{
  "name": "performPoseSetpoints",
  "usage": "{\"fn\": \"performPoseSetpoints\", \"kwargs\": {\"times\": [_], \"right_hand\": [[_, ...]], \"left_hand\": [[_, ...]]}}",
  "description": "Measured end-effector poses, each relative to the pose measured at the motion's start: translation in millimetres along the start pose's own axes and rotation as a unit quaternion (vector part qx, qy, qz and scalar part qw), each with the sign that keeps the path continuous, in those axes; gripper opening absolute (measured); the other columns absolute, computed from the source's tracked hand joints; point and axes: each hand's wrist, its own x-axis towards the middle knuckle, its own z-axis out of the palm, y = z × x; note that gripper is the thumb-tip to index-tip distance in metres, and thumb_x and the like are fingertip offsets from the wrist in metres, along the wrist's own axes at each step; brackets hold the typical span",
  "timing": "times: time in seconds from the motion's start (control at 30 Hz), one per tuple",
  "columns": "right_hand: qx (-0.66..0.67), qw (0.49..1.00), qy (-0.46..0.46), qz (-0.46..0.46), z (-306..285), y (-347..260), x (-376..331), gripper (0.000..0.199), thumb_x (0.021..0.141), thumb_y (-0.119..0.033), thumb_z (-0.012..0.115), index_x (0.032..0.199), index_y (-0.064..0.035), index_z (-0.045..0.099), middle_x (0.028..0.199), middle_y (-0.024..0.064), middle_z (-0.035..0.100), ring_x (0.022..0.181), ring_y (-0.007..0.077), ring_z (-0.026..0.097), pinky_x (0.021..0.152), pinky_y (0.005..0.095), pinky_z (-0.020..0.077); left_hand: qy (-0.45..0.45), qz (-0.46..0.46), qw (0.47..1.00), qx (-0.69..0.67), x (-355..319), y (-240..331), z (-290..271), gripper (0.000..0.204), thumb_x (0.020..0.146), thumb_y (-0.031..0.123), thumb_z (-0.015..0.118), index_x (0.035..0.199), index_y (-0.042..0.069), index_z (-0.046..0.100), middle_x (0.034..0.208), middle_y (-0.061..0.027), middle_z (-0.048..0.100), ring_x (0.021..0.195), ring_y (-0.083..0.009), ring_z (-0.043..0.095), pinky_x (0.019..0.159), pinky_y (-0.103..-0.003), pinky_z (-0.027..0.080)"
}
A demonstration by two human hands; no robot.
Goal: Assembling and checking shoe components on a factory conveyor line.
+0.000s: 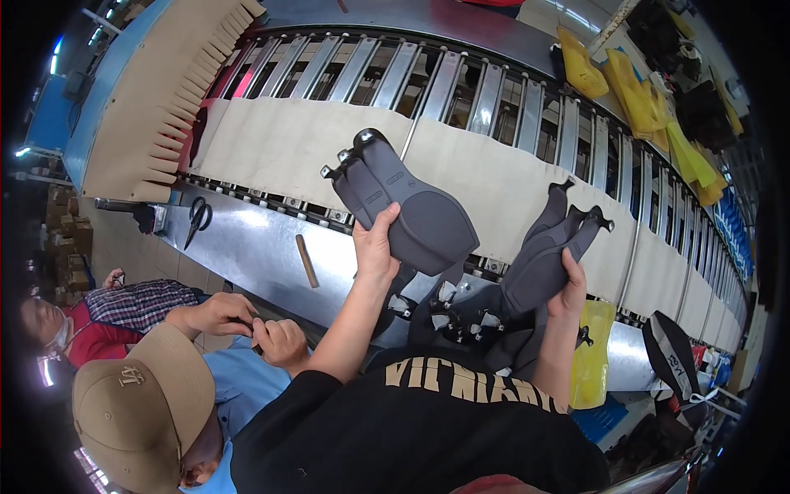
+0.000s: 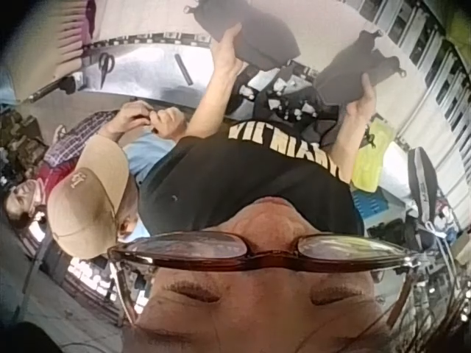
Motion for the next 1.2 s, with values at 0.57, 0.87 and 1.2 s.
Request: {"fn": "performPoseSetpoints", "kwargs": {"times": [0.57,0.87,1.2], "right_hand": [[-0.175,0.98,-0.09,-0.013,81,24,-43,0.02,0.085,-0.002,0.065,0.104,0.003,0.063,0.094,0.0084,0.068,0.081,0.0129,0.065,0.074,0.0263,0.0537],[-0.033,0.997,-0.063,0.034,62,31,-38,0.019,0.091,-0.007,0.06,0.106,0.0031,0.065,0.099,0.0107,0.069,0.087,0.0169,0.067,0.08,0.029,0.0544],[-0.053,0.992,-0.106,0.044,57,24,-35,0.021,0.09,-0.01,0.061,0.106,0.0023,0.066,0.097,0.009,0.069,0.085,0.0149,0.066,0.079,0.0278,0.0533]], "left_hand": [[-0.128,-0.193,0.973,0.002,-43,-12,19,0.035,0.08,-0.002,0.066,0.114,0.0,0.058,0.105,-0.0102,0.066,0.093,-0.0197,0.065,0.085,-0.032,0.053],[-0.112,-0.192,0.974,0.037,-41,-16,17,0.042,0.076,-0.009,0.066,0.116,0.001,0.057,0.109,-0.0119,0.065,0.097,-0.0217,0.064,0.087,-0.034,0.052],[-0.153,-0.203,0.967,0.033,-52,-22,10,0.046,0.074,-0.006,0.069,0.118,0.001,0.057,0.111,-0.0119,0.064,0.1,-0.022,0.063,0.091,-0.035,0.05]]}}
